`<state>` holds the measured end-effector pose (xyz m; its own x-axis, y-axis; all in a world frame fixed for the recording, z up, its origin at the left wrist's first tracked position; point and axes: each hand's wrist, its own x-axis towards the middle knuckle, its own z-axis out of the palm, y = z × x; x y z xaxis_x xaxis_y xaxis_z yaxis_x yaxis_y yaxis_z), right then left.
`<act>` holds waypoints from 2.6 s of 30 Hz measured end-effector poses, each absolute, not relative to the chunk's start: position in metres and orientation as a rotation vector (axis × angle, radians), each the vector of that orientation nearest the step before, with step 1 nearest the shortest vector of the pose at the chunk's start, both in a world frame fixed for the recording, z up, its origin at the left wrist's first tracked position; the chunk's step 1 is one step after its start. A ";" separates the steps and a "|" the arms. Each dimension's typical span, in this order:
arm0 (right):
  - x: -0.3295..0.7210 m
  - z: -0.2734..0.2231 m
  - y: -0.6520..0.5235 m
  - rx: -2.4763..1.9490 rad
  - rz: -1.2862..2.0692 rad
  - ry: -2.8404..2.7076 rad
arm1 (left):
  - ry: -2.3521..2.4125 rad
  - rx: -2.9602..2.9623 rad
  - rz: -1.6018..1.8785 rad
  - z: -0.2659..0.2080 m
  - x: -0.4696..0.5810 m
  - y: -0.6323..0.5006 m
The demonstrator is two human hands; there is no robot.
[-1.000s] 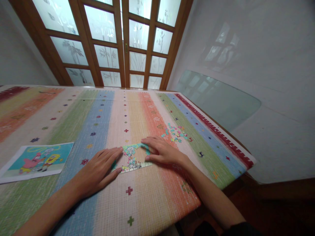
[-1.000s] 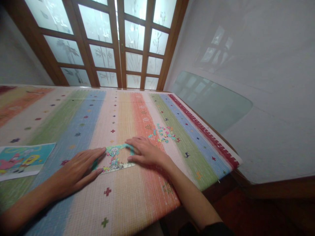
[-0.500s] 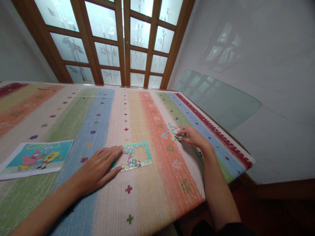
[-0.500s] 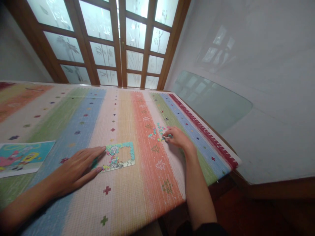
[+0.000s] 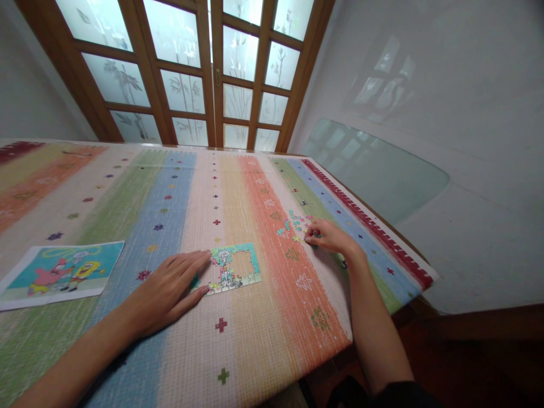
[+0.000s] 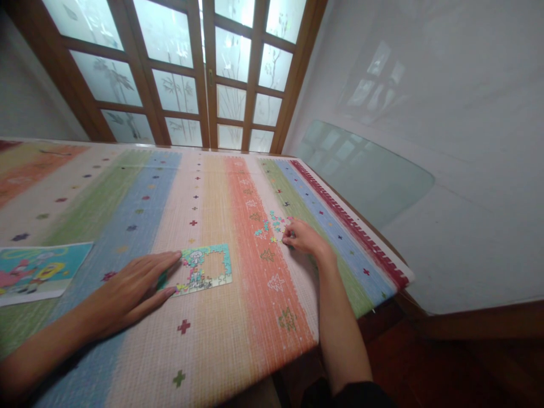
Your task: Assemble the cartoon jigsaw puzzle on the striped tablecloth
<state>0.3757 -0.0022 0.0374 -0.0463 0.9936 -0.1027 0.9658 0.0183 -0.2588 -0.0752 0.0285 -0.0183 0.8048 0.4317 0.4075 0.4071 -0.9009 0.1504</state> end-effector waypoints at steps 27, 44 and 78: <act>0.388 0.044 -0.015 -2.258 0.559 -1.949 | 1.483 2.728 0.299 0.000 -0.077 0.028; 0.397 0.029 -0.009 -2.410 0.115 -1.861 | 1.543 2.667 0.065 0.002 -0.073 0.027; 0.385 0.007 0.011 -2.202 -0.039 -1.918 | 1.593 2.565 -0.186 0.009 -0.066 0.025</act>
